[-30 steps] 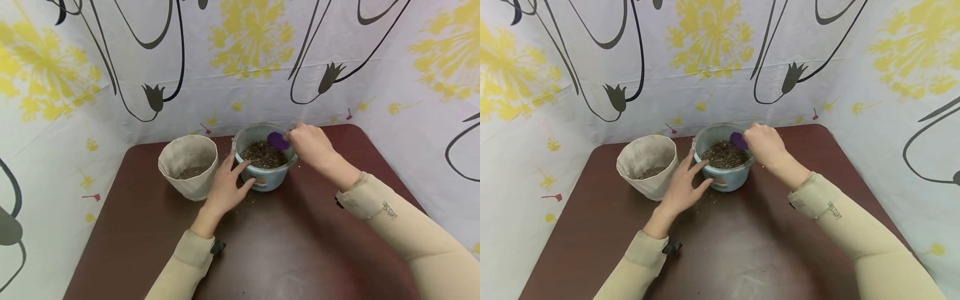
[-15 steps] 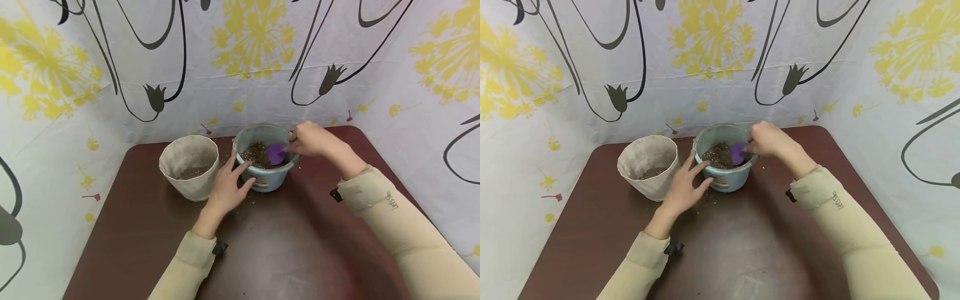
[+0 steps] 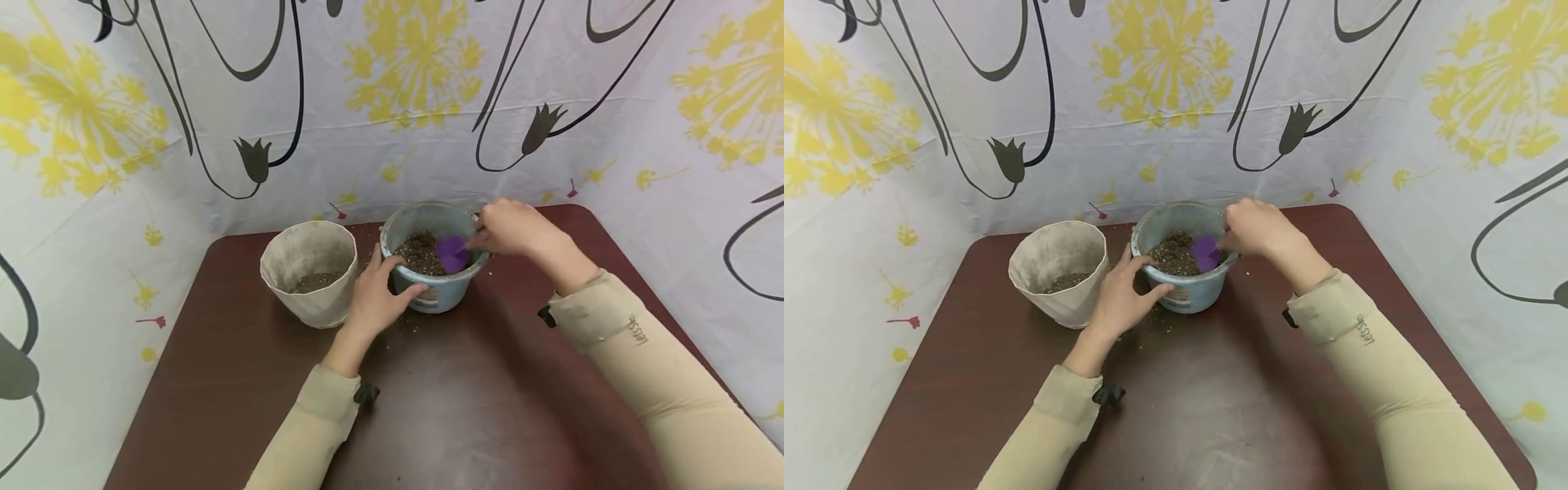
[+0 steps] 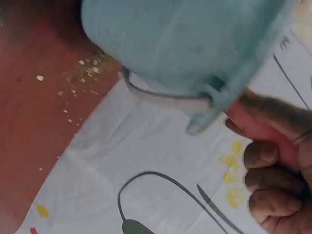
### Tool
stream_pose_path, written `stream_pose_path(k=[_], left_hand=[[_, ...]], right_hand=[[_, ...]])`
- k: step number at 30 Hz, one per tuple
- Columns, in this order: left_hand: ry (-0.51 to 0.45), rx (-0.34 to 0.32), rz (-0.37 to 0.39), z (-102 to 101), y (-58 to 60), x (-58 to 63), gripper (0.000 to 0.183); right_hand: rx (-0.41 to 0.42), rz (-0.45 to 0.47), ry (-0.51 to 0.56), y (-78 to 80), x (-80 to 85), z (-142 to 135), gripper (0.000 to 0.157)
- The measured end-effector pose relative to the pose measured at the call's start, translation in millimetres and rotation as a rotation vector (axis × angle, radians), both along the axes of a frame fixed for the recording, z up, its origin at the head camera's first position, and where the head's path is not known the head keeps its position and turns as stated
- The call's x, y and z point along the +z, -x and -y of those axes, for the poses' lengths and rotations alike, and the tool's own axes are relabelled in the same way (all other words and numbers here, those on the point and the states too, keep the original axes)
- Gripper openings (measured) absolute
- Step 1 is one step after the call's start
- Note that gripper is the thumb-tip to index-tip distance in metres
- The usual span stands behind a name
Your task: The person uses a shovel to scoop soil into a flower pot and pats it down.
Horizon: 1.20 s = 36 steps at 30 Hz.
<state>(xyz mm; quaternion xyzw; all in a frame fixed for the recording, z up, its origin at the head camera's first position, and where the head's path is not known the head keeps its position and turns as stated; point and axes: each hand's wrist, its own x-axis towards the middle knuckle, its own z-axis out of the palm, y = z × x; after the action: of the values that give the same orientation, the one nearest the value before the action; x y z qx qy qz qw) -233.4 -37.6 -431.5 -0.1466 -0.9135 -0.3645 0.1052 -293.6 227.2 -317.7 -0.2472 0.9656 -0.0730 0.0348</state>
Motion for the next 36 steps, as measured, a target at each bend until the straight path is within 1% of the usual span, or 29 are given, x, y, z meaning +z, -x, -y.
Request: stream_pose_path(k=[2,4,6,8,13,15,19,21,26,30,32,35,36], left_hand=[[-0.007,0.002,-0.004,0.9,0.8,-1.3,0.061],[-0.011,-0.001,-0.012,2.0,2.0,-2.1,0.058],[-0.013,-0.005,-0.022,3.2,3.4,-2.5,0.057],[-0.020,-0.006,-0.031,3.1,3.6,-1.9,0.056],[-0.045,-0.001,-0.031,3.6,3.3,-0.6,0.057],[-0.044,-0.002,-0.031,3.6,3.5,-0.5,0.058],[-0.021,-0.003,-0.046,3.0,4.5,-0.4,0.057],[-0.013,0.002,-0.055,3.0,5.0,-0.5,0.057],[-0.006,0.002,-0.056,3.4,5.9,0.2,0.057],[-0.004,-0.006,-0.042,4.1,6.1,0.7,0.058],[-0.007,-0.003,-0.040,4.6,5.8,1.2,0.058],[-0.009,-0.005,-0.028,4.4,4.2,1.1,0.059],[-0.009,-0.008,-0.025,4.1,3.9,0.8,0.059]], right_hand=[[0.002,0.020,-0.002,1.6,0.5,0.5,0.022],[0.031,0.036,0.018,4.3,-0.9,0.9,0.022],[0.074,0.026,0.055,7.5,-4.3,1.6,0.022],[0.092,0.049,0.098,9.1,-7.2,0.4,0.021],[0.066,0.118,0.193,11.4,-12.9,-3.6,0.009],[0.058,0.117,0.215,11.9,-16.0,-4.7,0.006],[0.064,0.077,0.228,12.2,-24.4,-3.8,0.007],[0.060,0.072,0.225,12.4,-27.5,-2.4,0.008],[0.002,0.082,0.226,12.6,-27.1,0.8,0.006],[0.000,0.076,0.232,12.7,-29.7,6.2,0.015],[0.002,0.095,0.247,12.8,-30.8,7.0,0.014],[-0.007,0.138,0.286,11.6,-31.5,4.5,0.009],[-0.012,0.148,0.299,10.8,-32.2,4.3,0.010]])
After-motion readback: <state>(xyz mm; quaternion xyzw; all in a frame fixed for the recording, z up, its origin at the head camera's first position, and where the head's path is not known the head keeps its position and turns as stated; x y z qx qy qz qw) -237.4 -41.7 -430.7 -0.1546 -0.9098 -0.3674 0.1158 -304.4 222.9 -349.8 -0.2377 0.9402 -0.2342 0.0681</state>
